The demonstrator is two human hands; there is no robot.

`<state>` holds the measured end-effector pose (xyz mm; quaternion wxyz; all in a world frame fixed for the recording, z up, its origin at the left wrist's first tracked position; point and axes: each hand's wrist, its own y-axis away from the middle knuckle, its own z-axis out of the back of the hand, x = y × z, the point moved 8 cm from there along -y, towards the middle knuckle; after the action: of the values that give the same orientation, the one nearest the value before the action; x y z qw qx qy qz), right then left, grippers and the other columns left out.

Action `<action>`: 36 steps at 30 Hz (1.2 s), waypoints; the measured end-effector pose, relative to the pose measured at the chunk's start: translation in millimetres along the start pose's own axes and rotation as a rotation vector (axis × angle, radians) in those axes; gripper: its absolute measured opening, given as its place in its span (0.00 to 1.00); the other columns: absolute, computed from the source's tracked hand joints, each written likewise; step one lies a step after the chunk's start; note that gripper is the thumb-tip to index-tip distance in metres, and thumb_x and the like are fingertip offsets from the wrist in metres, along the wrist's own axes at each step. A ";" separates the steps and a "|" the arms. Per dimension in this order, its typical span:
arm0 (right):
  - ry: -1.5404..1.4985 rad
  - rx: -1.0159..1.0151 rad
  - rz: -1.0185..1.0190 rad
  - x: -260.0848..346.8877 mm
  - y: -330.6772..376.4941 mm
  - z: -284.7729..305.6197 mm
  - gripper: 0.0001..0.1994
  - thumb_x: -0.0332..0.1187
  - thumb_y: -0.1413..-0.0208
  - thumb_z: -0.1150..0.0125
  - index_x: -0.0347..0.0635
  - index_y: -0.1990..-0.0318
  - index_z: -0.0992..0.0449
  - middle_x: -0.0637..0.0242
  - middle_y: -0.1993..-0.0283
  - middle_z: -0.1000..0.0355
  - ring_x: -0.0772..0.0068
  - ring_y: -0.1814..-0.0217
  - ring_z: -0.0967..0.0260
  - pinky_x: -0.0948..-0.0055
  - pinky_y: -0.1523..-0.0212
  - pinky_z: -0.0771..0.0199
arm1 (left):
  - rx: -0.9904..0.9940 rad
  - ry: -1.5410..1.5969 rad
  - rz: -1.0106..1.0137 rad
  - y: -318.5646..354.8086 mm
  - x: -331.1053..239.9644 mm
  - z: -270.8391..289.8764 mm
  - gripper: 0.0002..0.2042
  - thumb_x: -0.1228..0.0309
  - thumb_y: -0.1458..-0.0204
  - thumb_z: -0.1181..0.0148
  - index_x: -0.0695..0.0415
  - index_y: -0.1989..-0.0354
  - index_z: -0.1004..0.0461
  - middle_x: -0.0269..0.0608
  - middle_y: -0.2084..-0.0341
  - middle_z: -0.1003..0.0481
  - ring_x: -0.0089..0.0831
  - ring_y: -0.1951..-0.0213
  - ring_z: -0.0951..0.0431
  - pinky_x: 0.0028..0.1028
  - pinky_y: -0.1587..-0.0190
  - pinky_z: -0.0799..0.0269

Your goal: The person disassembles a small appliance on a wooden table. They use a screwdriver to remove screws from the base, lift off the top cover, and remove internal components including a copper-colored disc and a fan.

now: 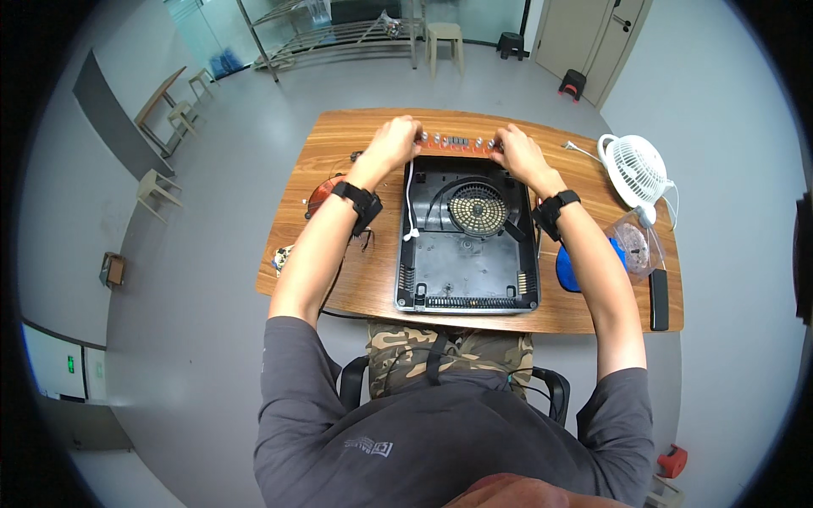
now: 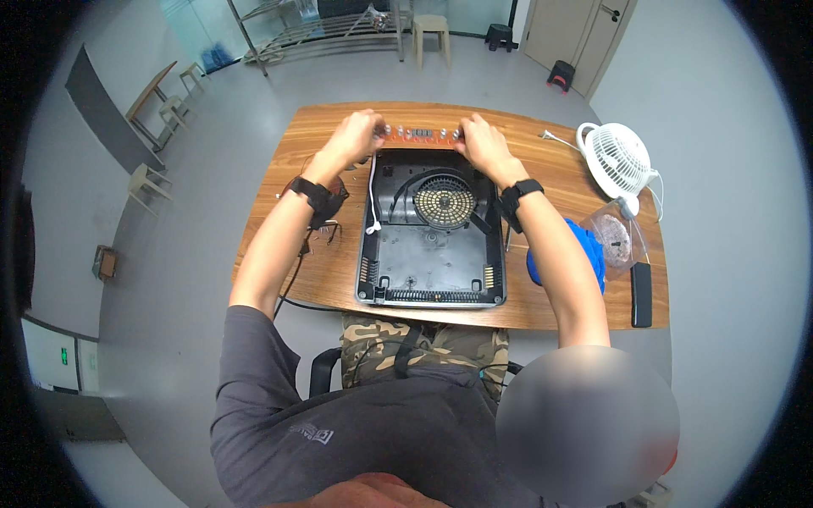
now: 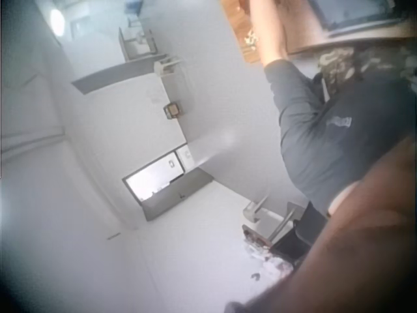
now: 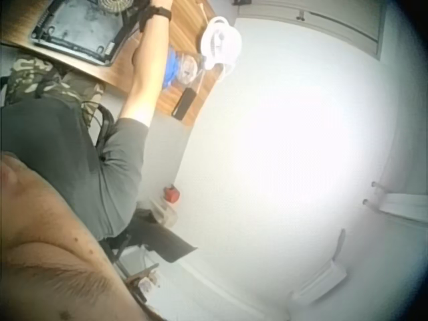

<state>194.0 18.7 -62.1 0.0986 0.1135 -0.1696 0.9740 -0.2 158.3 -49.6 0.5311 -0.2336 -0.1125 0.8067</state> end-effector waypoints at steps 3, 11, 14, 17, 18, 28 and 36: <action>0.022 -0.023 0.039 17.0 -24.1 12.5 0.14 0.36 0.46 0.30 0.38 0.57 0.24 0.51 0.53 0.27 0.42 0.50 0.26 0.50 0.50 0.24 | 0.025 -0.056 0.016 -16.7 11.9 25.3 0.11 0.75 0.54 0.33 0.61 0.61 0.18 0.50 0.62 0.20 0.49 0.57 0.19 0.41 0.51 0.22; -0.002 0.059 0.114 27.6 -88.7 -44.6 0.09 0.26 0.46 0.37 0.35 0.58 0.25 0.44 0.50 0.29 0.38 0.47 0.28 0.49 0.46 0.24 | 0.073 -0.217 0.080 -32.2 83.2 6.2 0.11 0.77 0.56 0.35 0.61 0.62 0.18 0.52 0.62 0.19 0.50 0.57 0.19 0.42 0.51 0.21; -0.001 0.098 0.094 21.3 -98.8 -73.5 0.09 0.27 0.46 0.38 0.35 0.58 0.24 0.44 0.51 0.28 0.38 0.46 0.28 0.49 0.45 0.25 | 0.181 -0.212 0.169 -28.3 105.1 -21.6 0.11 0.76 0.56 0.34 0.60 0.62 0.17 0.53 0.61 0.18 0.49 0.55 0.18 0.42 0.50 0.21; -0.027 0.113 0.045 -0.6 -111.4 -98.9 0.10 0.24 0.50 0.34 0.34 0.60 0.23 0.45 0.54 0.26 0.39 0.50 0.27 0.52 0.48 0.25 | 0.197 -0.193 0.177 -29.6 122.8 -48.4 0.13 0.74 0.56 0.33 0.59 0.60 0.18 0.53 0.60 0.19 0.50 0.52 0.19 0.44 0.49 0.22; -0.044 0.143 0.035 -1.5 -112.8 -102.7 0.10 0.24 0.50 0.34 0.34 0.60 0.22 0.46 0.53 0.26 0.39 0.49 0.27 0.52 0.48 0.25 | 0.209 -0.187 0.188 -29.5 127.4 -54.3 0.13 0.73 0.56 0.33 0.59 0.60 0.18 0.53 0.60 0.19 0.50 0.53 0.19 0.44 0.49 0.22; 0.057 0.341 -0.107 -21.8 -128.6 -142.0 0.14 0.31 0.50 0.30 0.36 0.57 0.19 0.44 0.49 0.23 0.41 0.46 0.25 0.53 0.46 0.22 | 0.353 -0.085 0.303 -41.8 161.6 -100.4 0.16 0.73 0.57 0.28 0.59 0.57 0.19 0.52 0.60 0.18 0.50 0.54 0.19 0.43 0.51 0.22; 0.031 0.364 -0.166 -42.4 -131.8 -164.5 0.14 0.33 0.54 0.26 0.42 0.60 0.19 0.52 0.53 0.21 0.46 0.49 0.24 0.55 0.49 0.23 | 0.368 -0.125 0.299 -49.6 169.7 -117.6 0.16 0.73 0.58 0.27 0.58 0.57 0.18 0.52 0.60 0.18 0.50 0.53 0.19 0.42 0.50 0.22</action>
<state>234.0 191.8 -183.1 0.1593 0.1280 0.0206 0.9787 42.7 325.2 -173.7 0.4315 -0.0967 0.0396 0.8961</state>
